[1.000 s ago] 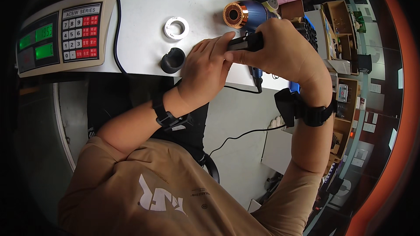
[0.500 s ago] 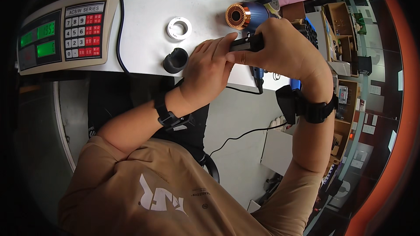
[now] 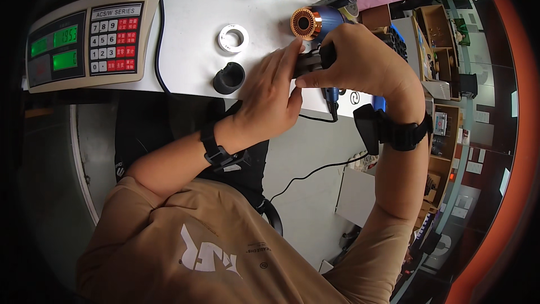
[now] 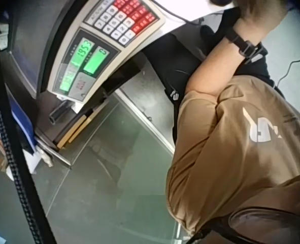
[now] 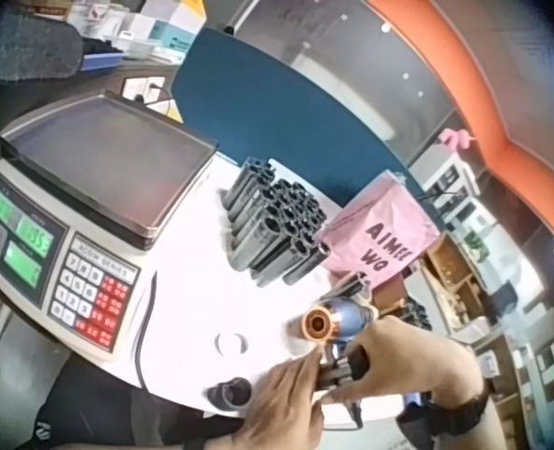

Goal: Assembling internal components of a hairdryer, including the motor and wiring, and using a scale for quality control.

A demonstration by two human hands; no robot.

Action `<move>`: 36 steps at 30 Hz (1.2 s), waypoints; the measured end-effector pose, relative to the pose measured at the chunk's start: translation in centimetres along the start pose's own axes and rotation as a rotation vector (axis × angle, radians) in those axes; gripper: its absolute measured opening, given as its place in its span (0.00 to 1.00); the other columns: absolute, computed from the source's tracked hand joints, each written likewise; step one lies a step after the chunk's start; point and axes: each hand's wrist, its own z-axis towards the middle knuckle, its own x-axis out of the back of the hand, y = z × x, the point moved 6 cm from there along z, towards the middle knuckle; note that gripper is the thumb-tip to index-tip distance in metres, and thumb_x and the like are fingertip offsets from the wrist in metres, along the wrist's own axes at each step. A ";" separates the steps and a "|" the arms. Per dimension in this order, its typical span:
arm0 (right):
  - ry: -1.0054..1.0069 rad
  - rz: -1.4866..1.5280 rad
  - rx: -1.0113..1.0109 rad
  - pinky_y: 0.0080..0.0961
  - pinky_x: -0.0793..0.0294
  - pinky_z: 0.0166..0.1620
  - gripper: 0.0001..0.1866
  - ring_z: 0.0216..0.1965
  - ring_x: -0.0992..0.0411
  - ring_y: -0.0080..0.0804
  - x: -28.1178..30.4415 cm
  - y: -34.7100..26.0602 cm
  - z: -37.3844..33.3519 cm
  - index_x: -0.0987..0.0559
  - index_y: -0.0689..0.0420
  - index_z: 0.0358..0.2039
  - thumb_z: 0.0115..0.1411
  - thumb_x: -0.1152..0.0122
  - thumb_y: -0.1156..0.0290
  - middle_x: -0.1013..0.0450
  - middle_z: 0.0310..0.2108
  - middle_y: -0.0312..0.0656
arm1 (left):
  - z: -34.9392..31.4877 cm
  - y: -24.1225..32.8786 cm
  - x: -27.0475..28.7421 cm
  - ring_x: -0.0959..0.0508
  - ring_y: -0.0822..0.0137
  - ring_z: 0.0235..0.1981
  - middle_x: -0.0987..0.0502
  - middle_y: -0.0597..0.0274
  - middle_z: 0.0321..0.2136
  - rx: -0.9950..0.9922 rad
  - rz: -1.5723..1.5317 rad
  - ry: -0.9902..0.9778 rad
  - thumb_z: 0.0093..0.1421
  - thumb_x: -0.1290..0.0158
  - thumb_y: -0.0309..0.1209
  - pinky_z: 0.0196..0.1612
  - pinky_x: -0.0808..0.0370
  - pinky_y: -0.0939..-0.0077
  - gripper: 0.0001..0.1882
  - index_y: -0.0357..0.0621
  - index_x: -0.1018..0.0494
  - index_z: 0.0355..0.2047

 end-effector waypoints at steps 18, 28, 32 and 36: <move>0.153 -0.022 0.035 0.28 0.32 0.23 0.28 0.16 0.33 0.23 -0.6 -0.2 -0.4 0.19 0.67 0.22 0.52 0.17 0.52 0.28 0.15 0.41 | 0.0 -0.7 -0.3 0.21 0.45 0.53 0.22 0.46 0.53 -0.011 -0.005 0.009 0.64 0.43 0.25 0.57 0.25 0.53 0.25 0.33 0.30 0.62; 0.122 0.108 0.115 0.30 0.29 0.27 0.20 0.20 0.32 0.28 -0.8 0.7 -0.5 0.19 0.66 0.27 0.51 0.19 0.62 0.25 0.18 0.44 | 1.5 2.9 1.9 0.29 0.38 0.64 0.29 0.40 0.60 -0.300 -0.161 0.080 0.45 0.53 0.10 0.69 0.31 0.51 0.39 0.32 0.30 0.62; 0.123 0.078 0.204 0.30 0.27 0.29 0.14 0.22 0.29 0.31 -1.4 1.7 -0.3 0.19 0.66 0.31 0.52 0.23 0.69 0.23 0.22 0.45 | 2.3 3.8 1.2 0.27 0.40 0.61 0.28 0.44 0.57 -0.329 -0.151 0.097 0.45 0.52 0.10 0.66 0.28 0.48 0.35 0.31 0.28 0.58; 0.131 0.132 0.228 0.31 0.25 0.31 0.14 0.24 0.28 0.37 -1.5 1.9 -0.3 0.18 0.65 0.33 0.51 0.23 0.71 0.22 0.24 0.47 | 2.7 3.6 1.2 0.26 0.40 0.59 0.27 0.45 0.55 -0.364 -0.124 0.085 0.44 0.52 0.10 0.62 0.25 0.48 0.32 0.31 0.28 0.54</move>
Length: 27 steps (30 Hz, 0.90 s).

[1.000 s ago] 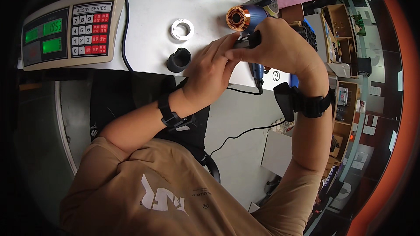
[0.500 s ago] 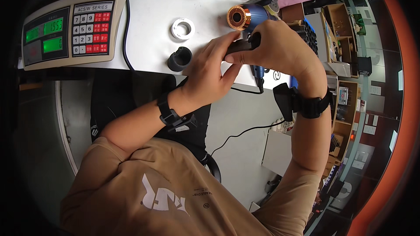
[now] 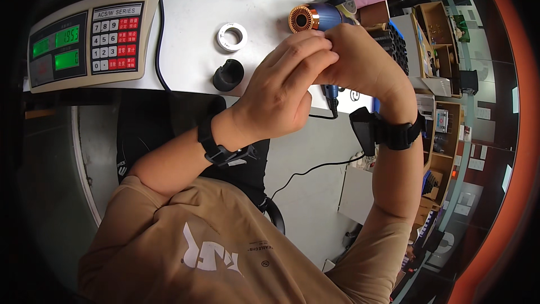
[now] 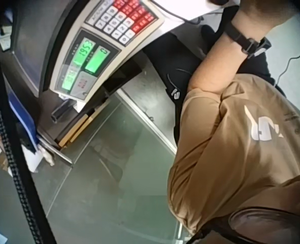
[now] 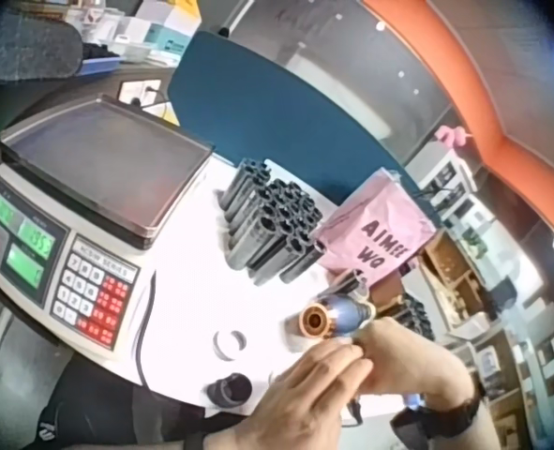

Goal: Assembling internal components of a hairdryer, including the motor and wiring, and using a scale for quality control.

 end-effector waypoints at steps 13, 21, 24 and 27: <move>0.149 0.255 -0.010 0.27 0.23 0.34 0.20 0.27 0.25 0.31 0.8 -1.2 -1.9 0.18 0.66 0.44 0.51 0.21 0.74 0.21 0.27 0.44 | 0.7 0.3 0.3 0.24 0.43 0.56 0.27 0.47 0.51 -0.015 0.094 -0.011 0.43 0.51 0.09 0.58 0.22 0.52 0.28 0.32 0.27 0.49; 0.075 0.122 -0.143 0.23 0.20 0.39 0.20 0.34 0.21 0.21 2.6 -2.0 -2.2 0.17 0.67 0.46 0.53 0.23 0.80 0.17 0.34 0.41 | 0.6 0.2 0.4 0.23 0.44 0.55 0.26 0.47 0.50 -0.046 0.129 -0.019 0.42 0.51 0.10 0.57 0.22 0.53 0.28 0.32 0.26 0.48; 0.083 0.155 -0.184 0.24 0.19 0.41 0.20 0.36 0.20 0.21 2.5 -1.8 -2.4 0.17 0.68 0.46 0.53 0.22 0.80 0.17 0.36 0.42 | 0.5 0.1 0.5 0.23 0.42 0.56 0.26 0.44 0.53 -0.044 0.097 -0.057 0.47 0.50 0.11 0.59 0.23 0.54 0.30 0.31 0.29 0.54; 0.095 0.292 -0.208 0.24 0.18 0.43 0.20 0.38 0.20 0.22 2.1 -1.5 -2.4 0.17 0.69 0.46 0.53 0.22 0.81 0.17 0.36 0.42 | -1.0 -0.4 -0.1 0.23 0.44 0.55 0.26 0.44 0.52 0.158 0.051 0.018 0.54 0.46 0.16 0.59 0.25 0.52 0.27 0.31 0.31 0.57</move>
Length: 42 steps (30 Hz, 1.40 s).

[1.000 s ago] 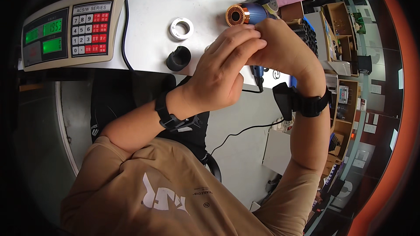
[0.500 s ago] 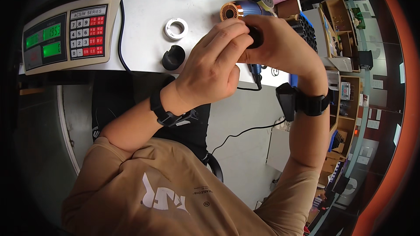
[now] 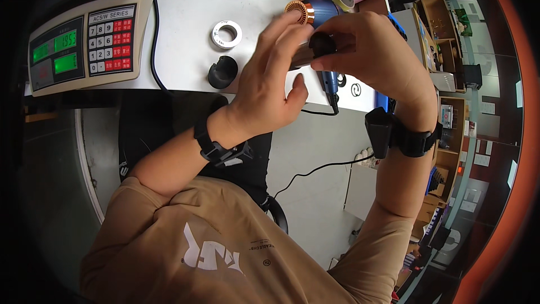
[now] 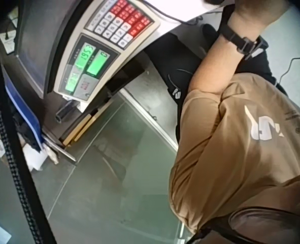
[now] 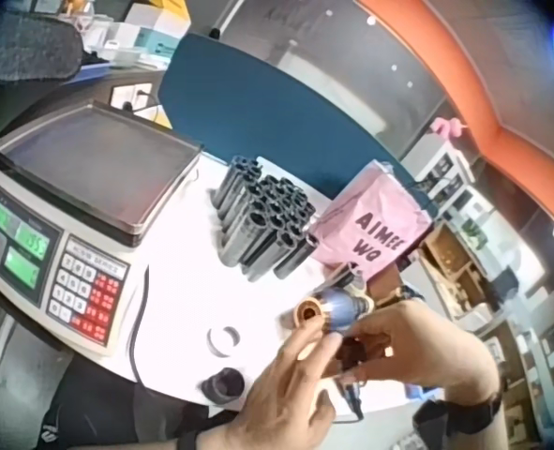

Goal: Assembling internal components of a hairdryer, including the motor and wiring, and using a scale for quality control.

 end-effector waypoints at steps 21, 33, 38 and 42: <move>0.055 -0.125 -0.011 0.26 0.17 0.45 0.22 0.35 0.18 0.25 -0.4 -0.3 -0.6 0.16 0.68 0.50 0.53 0.23 0.82 0.16 0.34 0.45 | -2.2 -3.4 -1.3 0.20 0.47 0.49 0.22 0.49 0.50 0.203 0.227 -0.204 0.66 0.40 0.29 0.52 0.24 0.55 0.26 0.36 0.35 0.62; 0.063 -0.281 -0.057 0.24 0.20 0.38 0.23 0.31 0.20 0.24 -0.4 -0.8 -0.8 0.15 0.66 0.50 0.52 0.22 0.80 0.17 0.31 0.45 | -2.2 -3.4 -1.3 0.20 0.48 0.50 0.22 0.50 0.50 0.196 0.221 -0.202 0.65 0.39 0.28 0.51 0.24 0.56 0.26 0.38 0.34 0.61; 0.058 -0.265 -0.023 0.24 0.20 0.38 0.23 0.31 0.20 0.24 -0.3 -1.1 -0.5 0.15 0.66 0.49 0.51 0.21 0.79 0.17 0.31 0.44 | -2.2 -3.4 -1.2 0.20 0.48 0.50 0.22 0.50 0.50 0.201 0.220 -0.195 0.65 0.39 0.28 0.51 0.24 0.56 0.26 0.38 0.34 0.60; 0.023 -0.239 -0.082 0.25 0.19 0.41 0.23 0.32 0.19 0.26 -0.3 -0.8 -0.2 0.15 0.64 0.50 0.52 0.22 0.79 0.16 0.31 0.46 | -2.2 -3.4 -1.2 0.20 0.48 0.50 0.21 0.50 0.50 0.203 0.230 -0.195 0.65 0.39 0.28 0.51 0.24 0.56 0.26 0.38 0.34 0.60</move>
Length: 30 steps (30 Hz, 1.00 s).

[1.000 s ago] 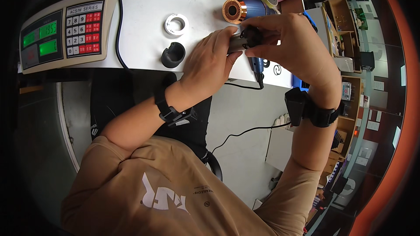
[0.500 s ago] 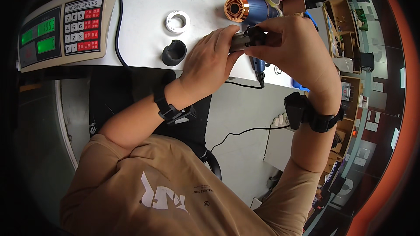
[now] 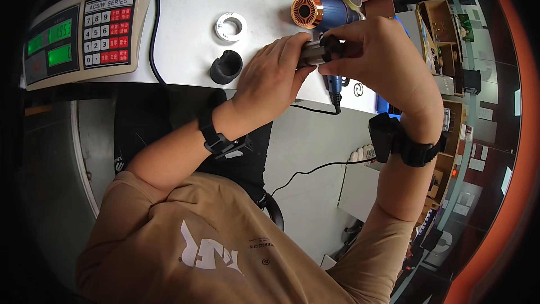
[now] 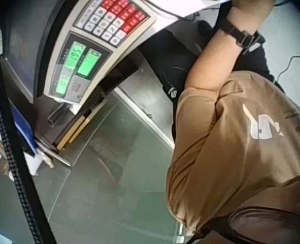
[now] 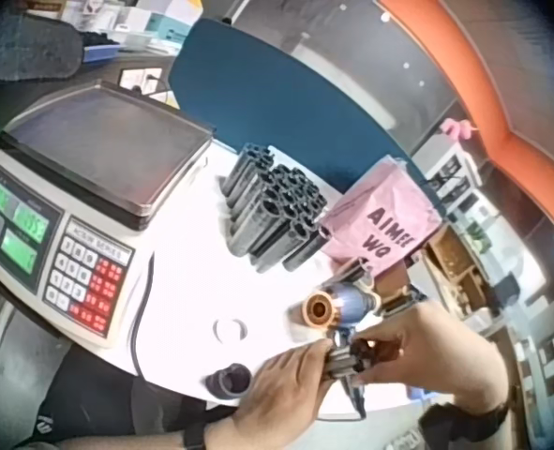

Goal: Assembling internal components of a hairdryer, including the motor and wiring, and using a scale for quality control.

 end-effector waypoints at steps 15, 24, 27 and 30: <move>0.011 -0.084 0.020 0.26 0.19 0.40 0.25 0.31 0.20 0.25 -0.1 -0.1 0.1 0.15 0.62 0.52 0.51 0.22 0.80 0.17 0.31 0.46 | 0.0 0.0 0.0 0.19 0.48 0.50 0.22 0.51 0.49 0.000 -0.003 -0.005 0.64 0.38 0.28 0.51 0.24 0.56 0.27 0.38 0.34 0.60; 0.080 -0.106 0.127 0.27 0.21 0.36 0.24 0.27 0.23 0.28 -0.5 -0.9 -0.2 0.14 0.62 0.49 0.48 0.20 0.79 0.19 0.28 0.46 | 0.0 -0.1 -0.2 0.20 0.46 0.49 0.23 0.48 0.47 -0.019 -0.025 -0.023 0.66 0.41 0.30 0.53 0.25 0.52 0.27 0.34 0.36 0.61; 0.089 -0.104 0.113 0.26 0.21 0.37 0.24 0.27 0.23 0.29 -0.4 -0.8 -0.3 0.14 0.62 0.48 0.48 0.19 0.77 0.19 0.27 0.46 | 0.1 -0.2 -0.1 0.19 0.48 0.49 0.22 0.51 0.49 -0.010 -0.007 -0.002 0.63 0.38 0.28 0.50 0.23 0.56 0.27 0.38 0.34 0.60; 0.093 -0.086 0.064 0.26 0.21 0.37 0.24 0.27 0.22 0.29 -0.4 -0.3 -0.1 0.14 0.62 0.47 0.47 0.19 0.75 0.19 0.27 0.45 | 0.1 0.0 0.0 0.19 0.48 0.49 0.22 0.51 0.49 -0.013 -0.012 -0.007 0.63 0.38 0.28 0.50 0.23 0.56 0.27 0.37 0.34 0.60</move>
